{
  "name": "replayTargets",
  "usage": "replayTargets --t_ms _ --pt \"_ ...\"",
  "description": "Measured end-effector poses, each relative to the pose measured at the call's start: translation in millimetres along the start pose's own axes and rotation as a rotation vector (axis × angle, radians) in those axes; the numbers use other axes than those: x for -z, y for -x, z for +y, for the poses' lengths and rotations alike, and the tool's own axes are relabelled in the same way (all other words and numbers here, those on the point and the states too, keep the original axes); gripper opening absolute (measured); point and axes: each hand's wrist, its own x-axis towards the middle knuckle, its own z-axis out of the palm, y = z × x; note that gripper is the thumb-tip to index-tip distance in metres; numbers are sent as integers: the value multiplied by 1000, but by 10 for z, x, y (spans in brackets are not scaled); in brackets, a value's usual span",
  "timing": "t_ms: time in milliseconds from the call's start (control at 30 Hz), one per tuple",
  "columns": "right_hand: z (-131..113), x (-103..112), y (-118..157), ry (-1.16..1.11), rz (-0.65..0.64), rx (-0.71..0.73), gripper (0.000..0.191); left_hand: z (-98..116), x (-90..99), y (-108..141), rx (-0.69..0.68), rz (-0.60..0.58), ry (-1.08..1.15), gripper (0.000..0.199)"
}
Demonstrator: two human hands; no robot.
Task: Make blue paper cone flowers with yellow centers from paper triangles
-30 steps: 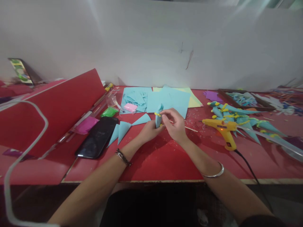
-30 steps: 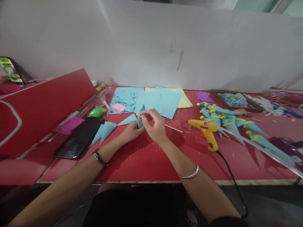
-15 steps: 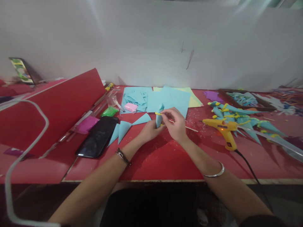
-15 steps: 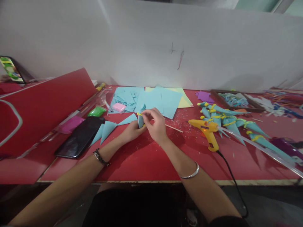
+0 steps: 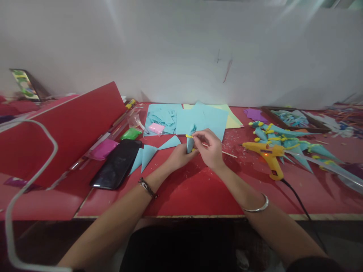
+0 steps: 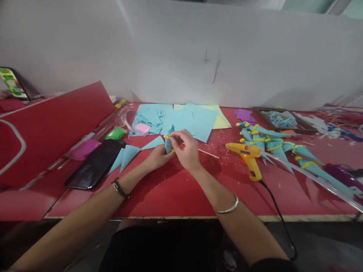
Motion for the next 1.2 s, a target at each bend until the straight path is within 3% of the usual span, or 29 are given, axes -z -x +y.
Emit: replayTargets --t_ms 200,433,567,833,1200 --pt "-26 17 -4 2 -5 15 16 39 20 6 25 -9 45 31" --pt "5 -7 9 -73 18 -70 16 90 18 1 58 -15 212 24" --pt "63 -21 0 -98 75 -131 15 109 51 0 177 41 373 27" --pt "97 -19 -5 -14 -117 -134 17 20 74 -32 177 164 639 41" --pt "125 -27 4 -12 -100 -116 13 13 58 -45 218 175 779 42"
